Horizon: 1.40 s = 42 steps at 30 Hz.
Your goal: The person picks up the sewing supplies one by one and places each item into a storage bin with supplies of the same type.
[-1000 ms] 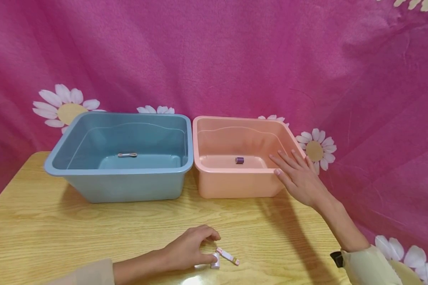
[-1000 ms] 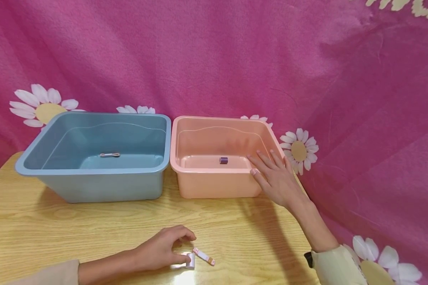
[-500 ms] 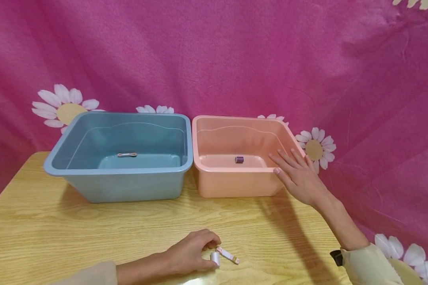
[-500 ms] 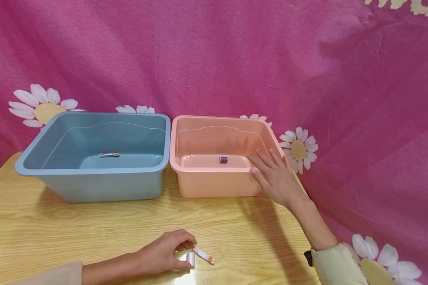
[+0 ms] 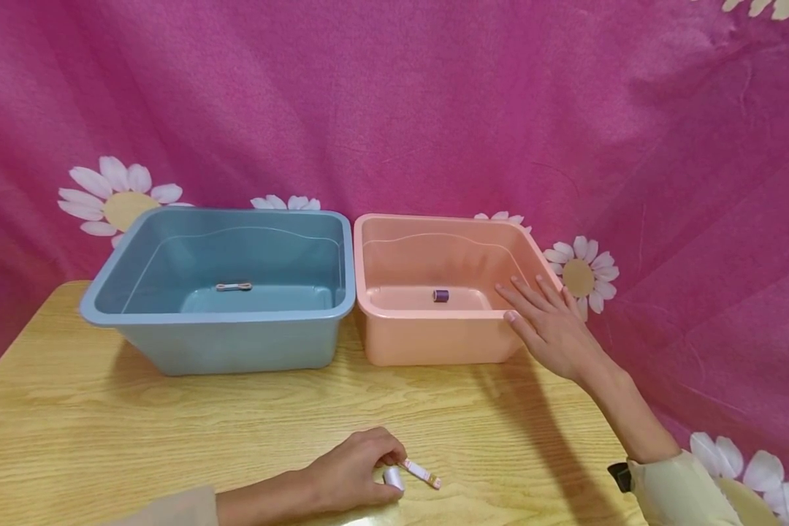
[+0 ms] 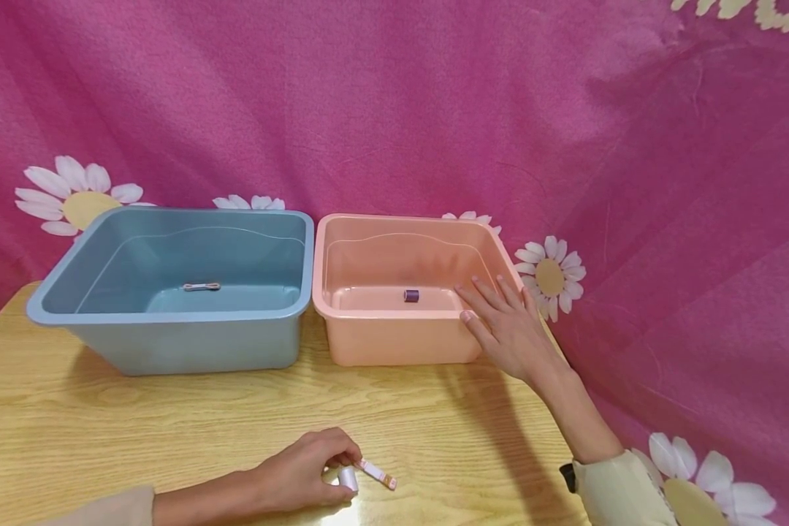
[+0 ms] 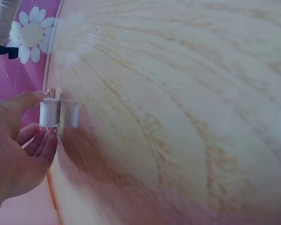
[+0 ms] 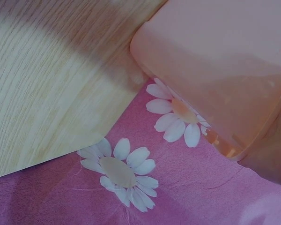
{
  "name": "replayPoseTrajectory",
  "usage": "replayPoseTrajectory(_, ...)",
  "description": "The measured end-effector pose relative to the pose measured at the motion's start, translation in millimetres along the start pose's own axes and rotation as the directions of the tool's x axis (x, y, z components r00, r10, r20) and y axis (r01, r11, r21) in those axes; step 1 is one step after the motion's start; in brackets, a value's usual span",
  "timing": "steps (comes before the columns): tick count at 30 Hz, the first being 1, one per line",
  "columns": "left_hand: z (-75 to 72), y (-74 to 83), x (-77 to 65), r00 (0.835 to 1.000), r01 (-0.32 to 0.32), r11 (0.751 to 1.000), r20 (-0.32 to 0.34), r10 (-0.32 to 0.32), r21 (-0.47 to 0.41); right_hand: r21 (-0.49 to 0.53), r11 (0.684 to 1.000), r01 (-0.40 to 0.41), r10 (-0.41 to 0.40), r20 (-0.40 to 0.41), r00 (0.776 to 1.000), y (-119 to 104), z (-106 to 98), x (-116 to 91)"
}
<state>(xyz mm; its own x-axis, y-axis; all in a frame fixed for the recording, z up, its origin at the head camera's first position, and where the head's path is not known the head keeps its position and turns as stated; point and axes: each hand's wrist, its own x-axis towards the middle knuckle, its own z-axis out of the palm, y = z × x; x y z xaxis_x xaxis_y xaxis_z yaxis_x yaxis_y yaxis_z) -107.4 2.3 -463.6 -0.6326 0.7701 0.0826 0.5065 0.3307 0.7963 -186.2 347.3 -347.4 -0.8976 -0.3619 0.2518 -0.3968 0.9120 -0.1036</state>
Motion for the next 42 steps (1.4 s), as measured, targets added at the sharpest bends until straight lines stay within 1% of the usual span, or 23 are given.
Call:
replayPoseTrajectory(7, -0.1, -1.4, -2.1, 1.0, -0.005, 1.0, -0.008, 0.006, 0.008, 0.004, 1.0, 0.003, -0.002, -0.003, 1.0, 0.4, 0.6, 0.5)
replayPoseTrajectory(13, -0.1, -1.7, -2.2, 1.0, 0.0, 0.999, -0.002, 0.0, 0.039, 0.006, 1.0, 0.007, -0.007, 0.0, 1.0, 1.0, 0.3, 0.4)
replayPoseTrajectory(20, -0.2, -1.1, -3.0, 1.0, -0.004, 0.999, 0.006, 0.004, 0.048, 0.006, 1.0, 0.002, -0.002, 0.001, 1.0, -1.1, -1.0, -0.2)
replayPoseTrajectory(24, -1.0, -1.1, -3.3, 1.0, -0.011, 0.997, 0.013, 0.01, 0.075, 0.002, 1.0, 0.007, -0.007, -0.001, 1.0, 0.4, -0.2, 0.1)
replayPoseTrajectory(28, -3.0, -1.1, -4.0, 1.0, -0.005, 0.994, 0.019, 0.003, 0.111, 0.004, 1.0, 0.006, -0.006, -0.004, 1.0, -0.4, -0.1, -0.3)
replayPoseTrajectory(34, -6.0, 0.5, -5.4, 1.0, 0.01, 0.984, -0.004, -0.01, 0.179, 0.008, 1.0, 0.003, -0.003, -0.002, 1.0, -1.5, -0.5, -0.5)
replayPoseTrajectory(38, -8.0, 2.1, -5.6, 1.0, 0.025, 0.981, -0.003, -0.025, 0.19, 0.005, 1.0, 0.002, -0.002, 0.001, 1.0, -1.2, -0.7, -0.4)
replayPoseTrajectory(42, -8.9, 2.0, -5.7, 1.0, 0.025, 0.983, 0.001, -0.026, 0.184, 0.004, 1.0, 0.002, -0.002, 0.002, 1.0, -0.8, -0.6, -0.2)
